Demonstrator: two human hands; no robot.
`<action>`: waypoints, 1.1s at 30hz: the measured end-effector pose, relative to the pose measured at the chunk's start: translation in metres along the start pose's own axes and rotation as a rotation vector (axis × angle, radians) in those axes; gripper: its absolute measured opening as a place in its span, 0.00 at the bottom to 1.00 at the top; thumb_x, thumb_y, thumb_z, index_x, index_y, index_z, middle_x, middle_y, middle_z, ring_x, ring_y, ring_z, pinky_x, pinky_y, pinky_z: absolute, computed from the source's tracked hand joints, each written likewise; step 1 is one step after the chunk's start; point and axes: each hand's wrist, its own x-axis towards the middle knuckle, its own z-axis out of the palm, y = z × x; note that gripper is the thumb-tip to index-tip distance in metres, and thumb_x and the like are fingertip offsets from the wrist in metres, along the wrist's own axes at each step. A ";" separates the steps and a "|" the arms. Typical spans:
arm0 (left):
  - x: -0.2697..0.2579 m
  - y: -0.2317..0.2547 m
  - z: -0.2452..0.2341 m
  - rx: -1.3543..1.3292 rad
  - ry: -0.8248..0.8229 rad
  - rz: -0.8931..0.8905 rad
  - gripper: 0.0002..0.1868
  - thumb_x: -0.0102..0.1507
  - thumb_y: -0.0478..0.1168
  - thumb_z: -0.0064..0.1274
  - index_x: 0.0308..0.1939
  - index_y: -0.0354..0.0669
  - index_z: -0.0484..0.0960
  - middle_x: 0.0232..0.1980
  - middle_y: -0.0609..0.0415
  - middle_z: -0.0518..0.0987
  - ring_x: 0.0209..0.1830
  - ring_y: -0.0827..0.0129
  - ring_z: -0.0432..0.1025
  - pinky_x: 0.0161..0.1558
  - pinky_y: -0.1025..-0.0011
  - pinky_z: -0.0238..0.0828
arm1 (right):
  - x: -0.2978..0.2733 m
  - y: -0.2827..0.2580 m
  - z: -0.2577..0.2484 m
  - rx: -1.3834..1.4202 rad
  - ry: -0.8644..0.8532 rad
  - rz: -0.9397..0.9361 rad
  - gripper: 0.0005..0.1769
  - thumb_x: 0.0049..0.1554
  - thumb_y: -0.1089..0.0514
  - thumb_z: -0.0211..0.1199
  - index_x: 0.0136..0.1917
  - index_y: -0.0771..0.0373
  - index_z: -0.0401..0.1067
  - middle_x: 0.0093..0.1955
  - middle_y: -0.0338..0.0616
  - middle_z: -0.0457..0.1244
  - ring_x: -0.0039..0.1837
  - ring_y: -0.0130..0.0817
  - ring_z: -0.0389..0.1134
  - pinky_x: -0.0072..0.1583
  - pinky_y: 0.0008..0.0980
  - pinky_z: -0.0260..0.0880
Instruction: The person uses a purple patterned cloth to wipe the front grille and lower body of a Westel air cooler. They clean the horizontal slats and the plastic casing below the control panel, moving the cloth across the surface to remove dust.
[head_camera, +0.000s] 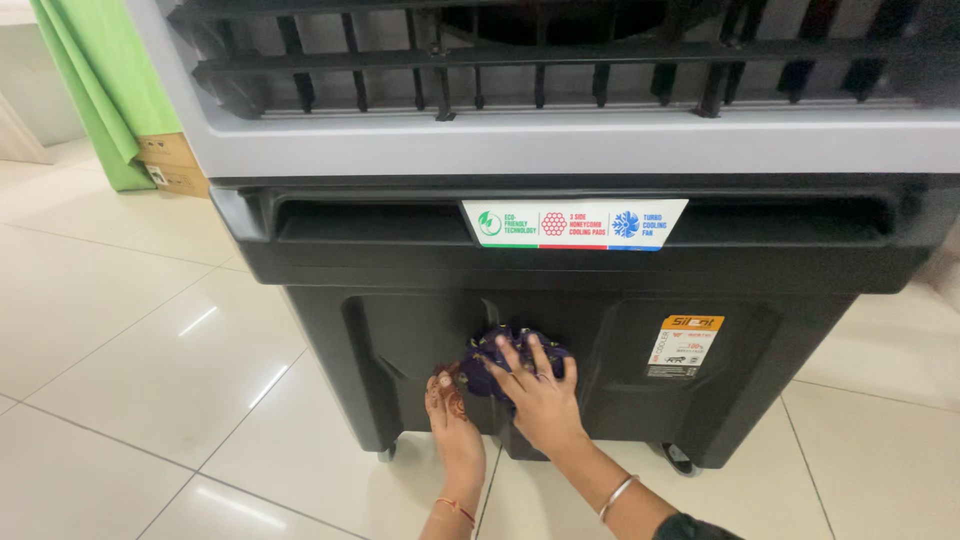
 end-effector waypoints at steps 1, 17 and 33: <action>0.000 -0.001 0.000 -0.037 0.009 0.004 0.30 0.72 0.57 0.33 0.62 0.35 0.75 0.66 0.51 0.71 0.66 0.65 0.67 0.67 0.69 0.58 | 0.005 -0.004 0.004 -0.036 -0.033 -0.077 0.40 0.48 0.56 0.63 0.74 0.46 0.62 0.85 0.35 0.42 0.84 0.46 0.36 0.67 0.68 0.46; -0.012 -0.037 0.001 -0.003 0.089 -0.218 0.31 0.70 0.60 0.36 0.60 0.38 0.78 0.62 0.48 0.77 0.62 0.61 0.70 0.65 0.68 0.59 | -0.094 0.101 0.180 -0.454 -0.152 -0.834 0.35 0.60 0.53 0.54 0.80 0.53 0.59 0.85 0.40 0.46 0.85 0.37 0.33 0.75 0.45 0.47; -0.036 0.008 0.024 -0.253 -0.558 -0.916 0.29 0.73 0.54 0.41 0.78 0.70 0.55 0.70 0.68 0.66 0.66 0.62 0.64 0.58 0.46 0.66 | -0.031 0.041 0.020 0.777 0.692 0.152 0.42 0.39 0.69 0.65 0.66 0.55 0.57 0.73 0.62 0.53 0.70 0.65 0.60 0.70 0.48 0.63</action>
